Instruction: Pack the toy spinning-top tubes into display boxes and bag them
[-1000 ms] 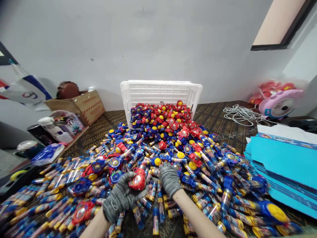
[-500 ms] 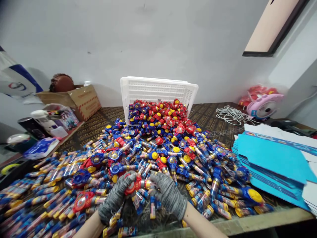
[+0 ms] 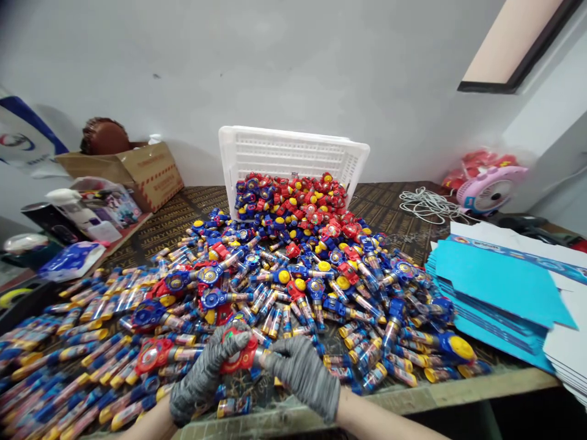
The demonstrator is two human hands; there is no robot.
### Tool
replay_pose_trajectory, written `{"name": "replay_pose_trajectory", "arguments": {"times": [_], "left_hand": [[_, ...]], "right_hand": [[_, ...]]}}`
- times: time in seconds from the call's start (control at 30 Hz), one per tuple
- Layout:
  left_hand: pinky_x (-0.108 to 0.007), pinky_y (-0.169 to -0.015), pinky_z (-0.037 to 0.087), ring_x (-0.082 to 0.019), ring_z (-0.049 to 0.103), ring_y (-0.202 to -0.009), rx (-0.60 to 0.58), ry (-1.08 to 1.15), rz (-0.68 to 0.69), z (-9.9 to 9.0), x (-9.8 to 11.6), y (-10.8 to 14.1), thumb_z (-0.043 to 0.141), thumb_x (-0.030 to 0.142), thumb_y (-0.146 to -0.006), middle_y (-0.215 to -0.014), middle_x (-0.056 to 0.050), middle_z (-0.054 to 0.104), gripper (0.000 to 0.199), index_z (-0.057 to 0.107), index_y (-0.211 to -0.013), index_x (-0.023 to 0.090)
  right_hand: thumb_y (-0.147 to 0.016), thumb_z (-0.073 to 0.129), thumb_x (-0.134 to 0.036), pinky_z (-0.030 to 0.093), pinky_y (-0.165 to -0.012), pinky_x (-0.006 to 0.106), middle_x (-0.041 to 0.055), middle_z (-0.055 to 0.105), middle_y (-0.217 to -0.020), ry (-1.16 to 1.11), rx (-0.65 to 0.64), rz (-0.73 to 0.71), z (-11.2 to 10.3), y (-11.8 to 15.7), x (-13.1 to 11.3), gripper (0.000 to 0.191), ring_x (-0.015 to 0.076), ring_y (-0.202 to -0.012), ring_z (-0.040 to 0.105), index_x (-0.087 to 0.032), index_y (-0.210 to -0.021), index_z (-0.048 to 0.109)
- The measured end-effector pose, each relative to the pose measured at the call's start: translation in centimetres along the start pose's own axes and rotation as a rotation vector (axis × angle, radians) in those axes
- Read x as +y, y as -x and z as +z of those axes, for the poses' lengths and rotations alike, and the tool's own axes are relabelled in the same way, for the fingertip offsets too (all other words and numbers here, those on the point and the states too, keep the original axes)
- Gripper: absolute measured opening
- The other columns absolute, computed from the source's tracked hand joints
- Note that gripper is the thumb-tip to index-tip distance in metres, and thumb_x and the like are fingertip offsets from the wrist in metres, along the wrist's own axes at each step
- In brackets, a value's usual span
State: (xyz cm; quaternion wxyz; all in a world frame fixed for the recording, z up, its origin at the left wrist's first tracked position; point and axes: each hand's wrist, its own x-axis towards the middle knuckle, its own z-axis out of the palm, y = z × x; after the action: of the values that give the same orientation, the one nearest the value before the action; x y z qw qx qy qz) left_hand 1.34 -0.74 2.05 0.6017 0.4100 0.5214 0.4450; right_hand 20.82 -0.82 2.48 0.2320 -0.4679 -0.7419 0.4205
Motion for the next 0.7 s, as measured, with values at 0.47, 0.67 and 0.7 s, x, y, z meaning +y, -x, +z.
{"name": "replay_pose_trajectory", "arguments": {"times": [0.47,0.67,0.7], "left_hand": [[-0.037,-0.1,0.041,-0.026,0.056,-0.113,-0.069,-1.177,0.386,-0.7,4.7,-13.1,0.048,0.04,-0.087,-0.123,-0.01,0.061,0.042,0.057,-0.123,0.02],[-0.034,-0.108,0.034,-0.024,0.042,-0.131,-0.391,-1.472,0.464,6.7,5.5,-26.4,0.054,0.005,-0.077,-0.143,-0.007,0.047,0.053,0.055,-0.127,0.021],[-0.034,-0.109,0.033,-0.023,0.039,-0.134,-0.44,-1.488,0.46,7.5,4.9,-28.1,0.057,0.001,-0.072,-0.147,-0.005,0.043,0.061,0.054,-0.128,0.024]], "right_hand": [[-0.091,0.042,-0.029,0.046,-0.101,0.042,0.0117,0.062,-0.125,0.21,0.288,-0.002,3.7,-5.8,7.4,0.043,0.0242,-0.117,0.058,-0.017,-0.129,0.057],[-0.082,0.058,-0.035,0.041,-0.104,0.05,0.0185,0.048,-0.14,0.498,0.173,-0.114,2.6,-7.2,7.8,0.057,0.0338,-0.127,0.047,-0.016,-0.136,0.051],[-0.084,0.057,-0.035,0.043,-0.103,0.047,0.0176,0.05,-0.138,0.495,0.233,-0.119,1.6,-6.7,8.2,0.052,0.0321,-0.126,0.048,-0.017,-0.133,0.054]]}}
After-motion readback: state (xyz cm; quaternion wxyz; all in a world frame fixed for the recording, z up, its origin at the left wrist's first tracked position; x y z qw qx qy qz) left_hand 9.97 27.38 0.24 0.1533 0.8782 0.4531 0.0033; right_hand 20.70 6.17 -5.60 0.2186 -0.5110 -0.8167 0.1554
